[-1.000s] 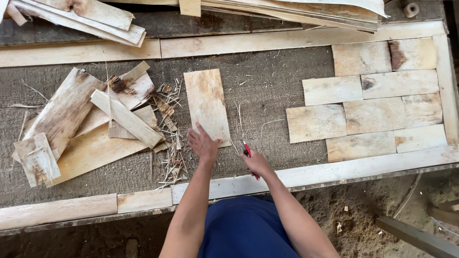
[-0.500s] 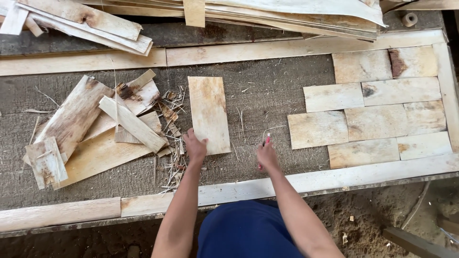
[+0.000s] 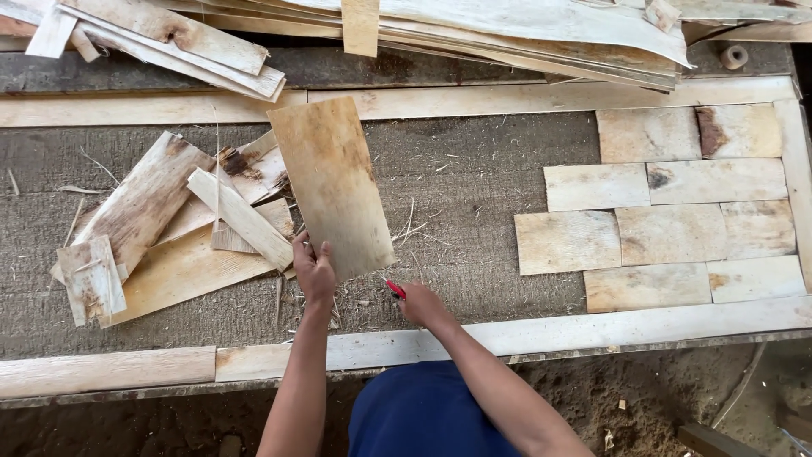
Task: The person uses a red utility knife to trim the edges of rectangular wooden planks on a workbench. They repeatedly scrape along the edges, flip the planks, and place trimmed pieces into a growing stack on the right side of the bench.
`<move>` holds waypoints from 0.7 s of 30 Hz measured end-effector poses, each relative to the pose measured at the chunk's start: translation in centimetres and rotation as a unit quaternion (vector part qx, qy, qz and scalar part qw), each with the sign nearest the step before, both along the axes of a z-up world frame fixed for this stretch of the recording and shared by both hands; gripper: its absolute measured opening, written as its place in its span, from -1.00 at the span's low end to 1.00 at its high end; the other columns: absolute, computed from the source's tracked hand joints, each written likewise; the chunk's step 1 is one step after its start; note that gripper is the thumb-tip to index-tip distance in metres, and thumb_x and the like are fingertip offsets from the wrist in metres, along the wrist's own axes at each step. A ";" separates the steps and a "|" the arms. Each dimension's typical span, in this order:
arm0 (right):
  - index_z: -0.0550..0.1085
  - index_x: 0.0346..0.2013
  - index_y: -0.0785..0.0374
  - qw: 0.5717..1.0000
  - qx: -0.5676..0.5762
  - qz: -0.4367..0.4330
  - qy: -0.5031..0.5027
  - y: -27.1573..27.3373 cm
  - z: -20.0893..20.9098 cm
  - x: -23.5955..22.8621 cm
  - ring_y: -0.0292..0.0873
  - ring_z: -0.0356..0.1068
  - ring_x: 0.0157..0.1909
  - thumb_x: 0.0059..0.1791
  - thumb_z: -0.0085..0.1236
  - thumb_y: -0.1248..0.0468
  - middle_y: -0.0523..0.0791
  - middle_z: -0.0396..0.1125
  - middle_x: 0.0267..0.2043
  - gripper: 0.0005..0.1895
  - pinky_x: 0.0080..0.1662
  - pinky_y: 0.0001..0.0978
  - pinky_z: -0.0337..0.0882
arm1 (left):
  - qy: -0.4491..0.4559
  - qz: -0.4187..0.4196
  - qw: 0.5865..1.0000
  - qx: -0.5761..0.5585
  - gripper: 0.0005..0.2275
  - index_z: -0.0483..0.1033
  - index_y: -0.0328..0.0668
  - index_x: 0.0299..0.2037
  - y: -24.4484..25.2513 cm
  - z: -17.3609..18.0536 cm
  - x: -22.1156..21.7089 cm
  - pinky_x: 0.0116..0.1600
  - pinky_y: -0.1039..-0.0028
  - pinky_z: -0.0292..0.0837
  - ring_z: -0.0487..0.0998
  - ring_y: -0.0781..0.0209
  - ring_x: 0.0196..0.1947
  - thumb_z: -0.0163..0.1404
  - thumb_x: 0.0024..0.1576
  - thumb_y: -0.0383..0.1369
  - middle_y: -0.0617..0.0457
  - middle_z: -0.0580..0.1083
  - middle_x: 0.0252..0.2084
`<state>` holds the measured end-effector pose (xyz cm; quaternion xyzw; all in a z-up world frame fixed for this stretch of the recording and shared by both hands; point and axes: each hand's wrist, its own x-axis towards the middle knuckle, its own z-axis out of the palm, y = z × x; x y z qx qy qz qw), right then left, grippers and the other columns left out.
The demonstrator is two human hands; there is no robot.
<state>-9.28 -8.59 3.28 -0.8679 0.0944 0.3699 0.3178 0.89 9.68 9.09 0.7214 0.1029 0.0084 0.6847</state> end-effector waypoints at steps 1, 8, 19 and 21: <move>0.44 0.05 0.32 1.000 0.000 0.000 0.000 -0.2 -1.0 -0.3 0.33 0.41 0.13 0.06 -0.03 0.19 0.20 0.34 0.02 -0.66 0.09 0.15 0.45 | 0.000 0.000 1.000 0.000 -0.65 0.25 -0.21 0.25 0.1 0.0 -0.1 0.05 0.19 0.40 0.50 0.06 -0.10 -0.04 0.28 -0.55 -0.22 0.53 -0.08; 0.57 -0.06 0.19 0.985 -0.001 -0.091 -0.147 -3.6 -4.2 -0.2 0.21 0.46 0.08 -0.17 0.29 0.09 0.08 0.47 -0.10 -0.57 0.11 0.04 0.48 | 0.036 0.004 0.999 -0.041 -0.72 0.29 -0.21 0.24 0.1 -1.8 0.1 0.09 0.12 0.33 0.50 0.02 -0.07 -0.13 0.33 -0.50 -0.21 0.52 -0.06; 0.27 0.38 0.24 0.985 -0.100 -0.035 -0.137 -3.9 1.0 4.3 0.25 -0.05 0.54 0.03 0.00 0.19 0.14 0.00 0.52 -0.40 0.39 0.10 0.19 | 0.034 -0.077 0.996 -0.028 -0.66 0.28 -0.32 0.28 -0.7 -1.6 -1.2 0.13 -0.06 0.37 0.50 -0.15 0.04 -0.09 0.29 -0.54 -0.37 0.49 0.01; 0.52 0.12 0.27 0.977 -0.033 -0.058 -0.201 -3.5 -0.5 4.3 0.15 0.28 0.37 -0.01 0.03 0.17 0.06 0.39 0.23 -0.56 0.34 -0.03 0.29 | 0.038 -0.105 0.994 -0.009 -0.65 0.29 -0.30 0.29 -0.5 -2.0 -1.1 0.11 -0.09 0.42 0.54 -0.26 0.05 -0.09 0.29 -0.54 -0.39 0.51 0.02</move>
